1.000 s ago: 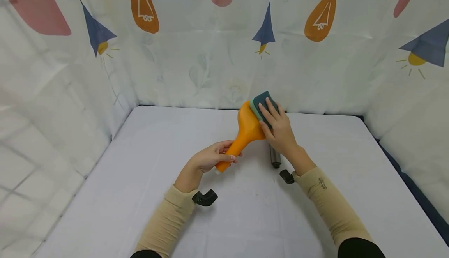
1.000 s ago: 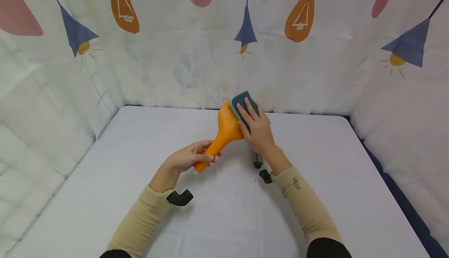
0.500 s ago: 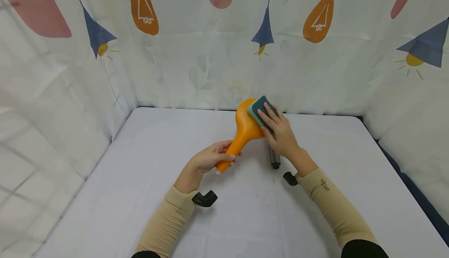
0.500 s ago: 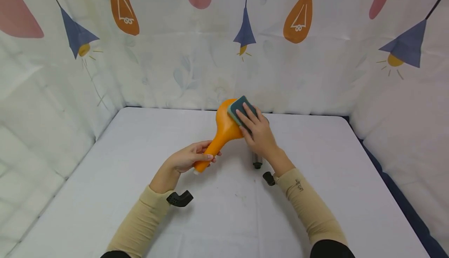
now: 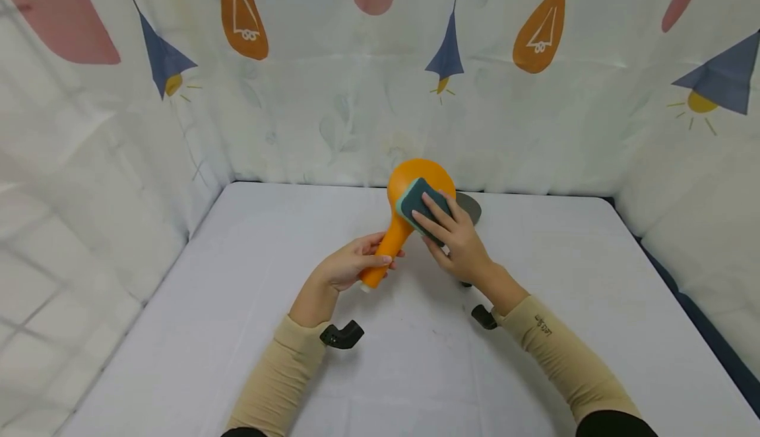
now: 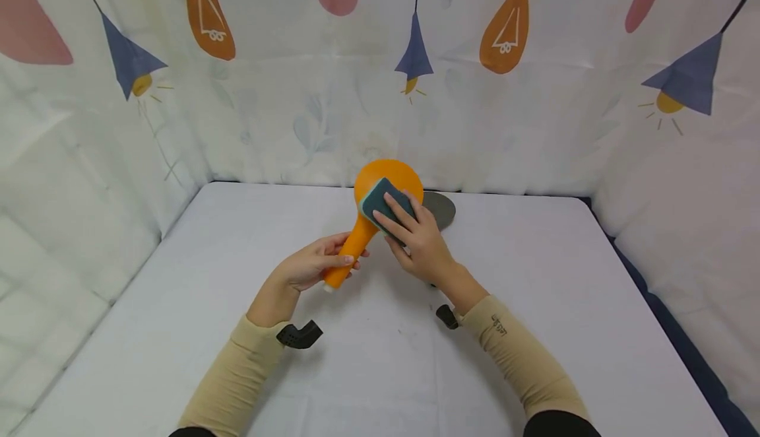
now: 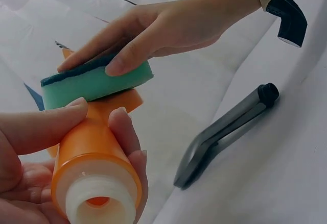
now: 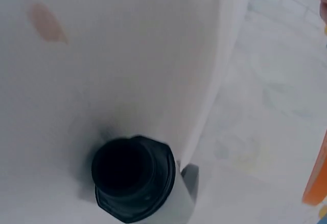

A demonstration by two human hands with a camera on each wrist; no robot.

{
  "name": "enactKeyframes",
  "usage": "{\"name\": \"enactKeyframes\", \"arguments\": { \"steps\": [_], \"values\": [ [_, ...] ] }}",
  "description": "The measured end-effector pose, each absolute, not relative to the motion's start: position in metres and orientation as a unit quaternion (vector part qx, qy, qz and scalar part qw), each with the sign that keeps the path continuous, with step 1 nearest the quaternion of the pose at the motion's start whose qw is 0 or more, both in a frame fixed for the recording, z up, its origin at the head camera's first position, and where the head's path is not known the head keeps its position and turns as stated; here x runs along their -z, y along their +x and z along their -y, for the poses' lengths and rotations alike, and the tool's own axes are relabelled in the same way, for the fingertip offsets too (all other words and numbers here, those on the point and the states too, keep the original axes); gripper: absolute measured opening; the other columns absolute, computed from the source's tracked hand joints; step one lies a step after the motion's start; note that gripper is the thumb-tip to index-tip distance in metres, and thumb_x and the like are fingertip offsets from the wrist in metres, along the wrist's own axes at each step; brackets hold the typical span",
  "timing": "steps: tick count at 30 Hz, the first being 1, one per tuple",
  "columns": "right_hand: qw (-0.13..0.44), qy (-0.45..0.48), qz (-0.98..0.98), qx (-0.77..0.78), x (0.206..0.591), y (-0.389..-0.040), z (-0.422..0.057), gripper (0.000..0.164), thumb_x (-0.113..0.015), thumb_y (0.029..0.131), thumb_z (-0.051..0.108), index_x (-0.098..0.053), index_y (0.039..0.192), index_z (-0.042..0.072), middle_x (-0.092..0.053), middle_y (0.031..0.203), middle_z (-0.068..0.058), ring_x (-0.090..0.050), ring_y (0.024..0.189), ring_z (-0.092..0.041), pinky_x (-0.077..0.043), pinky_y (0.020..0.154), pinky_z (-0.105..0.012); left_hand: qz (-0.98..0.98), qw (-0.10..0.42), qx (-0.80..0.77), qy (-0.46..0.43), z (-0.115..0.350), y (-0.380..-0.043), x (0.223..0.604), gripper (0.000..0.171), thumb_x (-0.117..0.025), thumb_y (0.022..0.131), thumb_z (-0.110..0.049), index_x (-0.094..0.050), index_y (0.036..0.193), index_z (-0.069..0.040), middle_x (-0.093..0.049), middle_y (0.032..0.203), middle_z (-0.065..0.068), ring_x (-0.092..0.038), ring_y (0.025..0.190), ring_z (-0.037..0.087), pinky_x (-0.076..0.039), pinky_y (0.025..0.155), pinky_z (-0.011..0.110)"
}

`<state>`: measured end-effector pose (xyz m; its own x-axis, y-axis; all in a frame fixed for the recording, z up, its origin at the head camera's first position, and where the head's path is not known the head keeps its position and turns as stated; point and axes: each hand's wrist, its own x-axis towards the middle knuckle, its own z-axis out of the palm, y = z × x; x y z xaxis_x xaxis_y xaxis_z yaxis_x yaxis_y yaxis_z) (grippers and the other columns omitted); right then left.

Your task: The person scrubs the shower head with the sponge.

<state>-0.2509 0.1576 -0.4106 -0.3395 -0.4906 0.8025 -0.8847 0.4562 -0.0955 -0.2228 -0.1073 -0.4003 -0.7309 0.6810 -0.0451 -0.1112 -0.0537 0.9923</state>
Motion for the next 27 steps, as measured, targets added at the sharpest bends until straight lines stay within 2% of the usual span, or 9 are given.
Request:
{"name": "enactKeyframes", "arguments": {
  "steps": [3,11,14,18,21,24,27],
  "values": [
    [0.366,0.447,0.765,-0.285,0.411,-0.254,-0.159,0.041,-0.051,0.108,0.031,-0.062,0.140,0.006,-0.048,0.152,-0.022,-0.040,0.136,-0.055,-0.035,0.105,-0.071,-0.622,0.286,-0.692,0.227,0.108,-0.223,0.401,0.051,-0.049,0.104,0.000,-0.033,0.151,0.010,-0.063,0.115,0.003,-0.061,0.093,0.015,-0.052,0.083,0.026],
    [0.389,0.355,0.763,-0.374,0.415,-0.269,-0.178,0.045,-0.056,0.107,0.029,-0.060,0.139,-0.002,-0.047,0.149,-0.027,-0.036,0.142,-0.052,-0.026,0.114,-0.066,-0.605,0.294,-0.705,0.226,0.110,-0.224,0.402,0.048,-0.049,0.104,0.000,-0.036,0.149,0.009,-0.064,0.115,0.003,-0.062,0.093,0.015,-0.053,0.084,0.027],
    [0.390,0.375,0.766,-0.348,0.417,-0.266,-0.175,0.045,-0.055,0.107,0.031,-0.061,0.137,-0.003,-0.048,0.149,-0.028,-0.037,0.139,-0.055,-0.028,0.111,-0.069,-0.605,0.292,-0.707,0.223,0.110,-0.224,0.402,0.048,-0.048,0.104,0.000,-0.034,0.150,0.009,-0.064,0.115,0.002,-0.061,0.094,0.015,-0.052,0.085,0.028],
    [0.376,0.442,0.760,-0.294,0.417,-0.259,-0.168,0.041,-0.054,0.108,0.030,-0.064,0.136,0.003,-0.050,0.149,-0.025,-0.040,0.136,-0.057,-0.034,0.107,-0.069,-0.602,0.288,-0.714,0.209,0.109,-0.224,0.404,0.051,-0.046,0.104,-0.001,-0.032,0.152,0.008,-0.063,0.117,0.002,-0.060,0.095,0.015,-0.052,0.085,0.029],
    [0.369,0.459,0.756,-0.286,0.417,-0.260,-0.167,0.040,-0.053,0.108,0.030,-0.065,0.134,0.003,-0.050,0.149,-0.024,-0.040,0.136,-0.056,-0.034,0.108,-0.068,-0.596,0.288,-0.723,0.199,0.109,-0.225,0.405,0.051,-0.045,0.104,-0.001,-0.031,0.153,0.007,-0.063,0.117,0.002,-0.061,0.096,0.015,-0.053,0.086,0.030],
    [0.369,0.423,0.762,-0.322,0.420,-0.266,-0.174,0.043,-0.054,0.108,0.030,-0.063,0.135,-0.003,-0.049,0.148,-0.027,-0.039,0.137,-0.056,-0.030,0.113,-0.065,-0.589,0.289,-0.729,0.195,0.110,-0.224,0.404,0.050,-0.045,0.105,-0.001,-0.032,0.152,0.007,-0.064,0.117,0.002,-0.061,0.096,0.014,-0.053,0.088,0.030],
    [0.369,0.372,0.764,-0.377,0.424,-0.268,-0.180,0.042,-0.059,0.105,0.022,-0.060,0.137,-0.006,-0.047,0.149,-0.029,-0.039,0.139,-0.053,-0.023,0.117,-0.062,-0.585,0.291,-0.732,0.193,0.110,-0.224,0.404,0.049,-0.045,0.105,-0.001,-0.032,0.152,0.006,-0.064,0.117,0.002,-0.061,0.097,0.015,-0.053,0.088,0.030]
  ]
}}
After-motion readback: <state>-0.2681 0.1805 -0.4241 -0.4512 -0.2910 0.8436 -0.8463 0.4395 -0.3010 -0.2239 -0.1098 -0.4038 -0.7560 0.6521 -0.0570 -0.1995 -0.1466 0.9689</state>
